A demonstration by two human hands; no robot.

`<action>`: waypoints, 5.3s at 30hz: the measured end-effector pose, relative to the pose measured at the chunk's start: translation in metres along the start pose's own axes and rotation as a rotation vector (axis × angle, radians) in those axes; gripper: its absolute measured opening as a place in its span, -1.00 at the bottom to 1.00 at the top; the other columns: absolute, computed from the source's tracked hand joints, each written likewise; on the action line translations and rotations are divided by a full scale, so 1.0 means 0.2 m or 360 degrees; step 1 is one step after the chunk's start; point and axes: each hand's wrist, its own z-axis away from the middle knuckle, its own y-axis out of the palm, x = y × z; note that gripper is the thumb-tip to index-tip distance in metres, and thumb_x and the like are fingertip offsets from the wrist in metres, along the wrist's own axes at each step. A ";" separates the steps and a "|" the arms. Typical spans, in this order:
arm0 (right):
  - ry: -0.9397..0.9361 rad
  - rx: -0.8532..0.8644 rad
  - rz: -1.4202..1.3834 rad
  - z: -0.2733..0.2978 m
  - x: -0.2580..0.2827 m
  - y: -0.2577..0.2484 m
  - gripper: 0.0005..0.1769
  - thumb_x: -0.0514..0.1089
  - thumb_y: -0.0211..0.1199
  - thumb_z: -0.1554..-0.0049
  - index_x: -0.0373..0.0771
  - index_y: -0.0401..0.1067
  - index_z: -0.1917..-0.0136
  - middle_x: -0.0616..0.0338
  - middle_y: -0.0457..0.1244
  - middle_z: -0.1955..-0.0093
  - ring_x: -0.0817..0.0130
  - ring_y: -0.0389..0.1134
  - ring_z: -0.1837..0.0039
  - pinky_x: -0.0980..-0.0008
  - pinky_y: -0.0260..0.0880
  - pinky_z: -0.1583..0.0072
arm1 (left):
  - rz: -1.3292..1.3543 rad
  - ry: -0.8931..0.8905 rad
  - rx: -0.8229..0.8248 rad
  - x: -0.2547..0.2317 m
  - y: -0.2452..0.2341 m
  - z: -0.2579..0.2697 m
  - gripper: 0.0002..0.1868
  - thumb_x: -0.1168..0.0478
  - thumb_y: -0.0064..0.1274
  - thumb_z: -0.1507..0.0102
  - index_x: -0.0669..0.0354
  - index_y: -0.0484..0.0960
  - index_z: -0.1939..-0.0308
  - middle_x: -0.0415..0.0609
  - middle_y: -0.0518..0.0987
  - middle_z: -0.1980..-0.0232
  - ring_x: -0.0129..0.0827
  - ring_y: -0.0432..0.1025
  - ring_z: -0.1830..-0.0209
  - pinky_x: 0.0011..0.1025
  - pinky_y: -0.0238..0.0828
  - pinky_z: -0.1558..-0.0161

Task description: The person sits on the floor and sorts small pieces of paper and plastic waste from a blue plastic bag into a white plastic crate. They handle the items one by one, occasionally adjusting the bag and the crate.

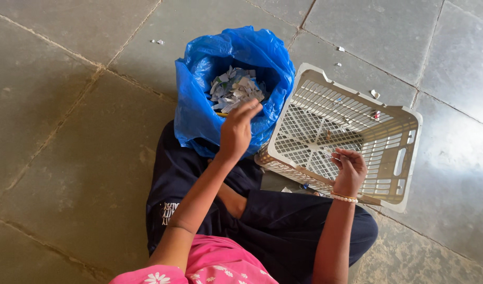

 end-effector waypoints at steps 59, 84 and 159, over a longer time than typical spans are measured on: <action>-0.0988 0.0562 0.1712 0.25 0.16 1.24 -0.76 -0.39 0.21 -0.16 -0.21 0.60 -0.03 0.14 0.44 -0.08 0.25 0.47 0.09 0.29 0.45 0.10 | 0.0542 -0.0403 -0.0006 0.27 -0.41 0.08 0.41 0.00 0.51 -0.06 0.24 -0.29 -0.63 0.46 -0.01 -0.62 0.21 0.07 -0.60 -0.08 0.23 -0.47; -0.0615 0.0965 0.1762 -0.30 -0.03 1.27 0.62 0.11 0.77 0.32 -0.09 -0.29 -0.69 -0.46 -0.31 -0.67 -0.36 -0.29 -0.67 -0.22 -0.04 -0.56 | 0.2589 -0.1030 -0.0561 0.85 -0.04 0.21 -0.82 0.18 -0.01 -0.47 0.14 0.53 -0.12 -0.09 0.56 0.01 -0.35 0.46 0.10 -0.37 0.44 0.08; 0.0206 0.1265 0.2139 -0.60 -0.24 -0.35 -0.33 0.01 0.42 -0.08 -0.24 0.38 -0.40 -0.06 0.35 -0.30 0.08 0.33 -0.33 0.11 0.29 -0.37 | 0.0128 -0.0077 0.1071 0.45 0.31 -0.32 -0.24 -0.23 0.19 -0.27 0.12 0.38 -0.38 0.19 0.32 -0.50 0.08 0.20 -0.51 -0.09 0.13 -0.44</action>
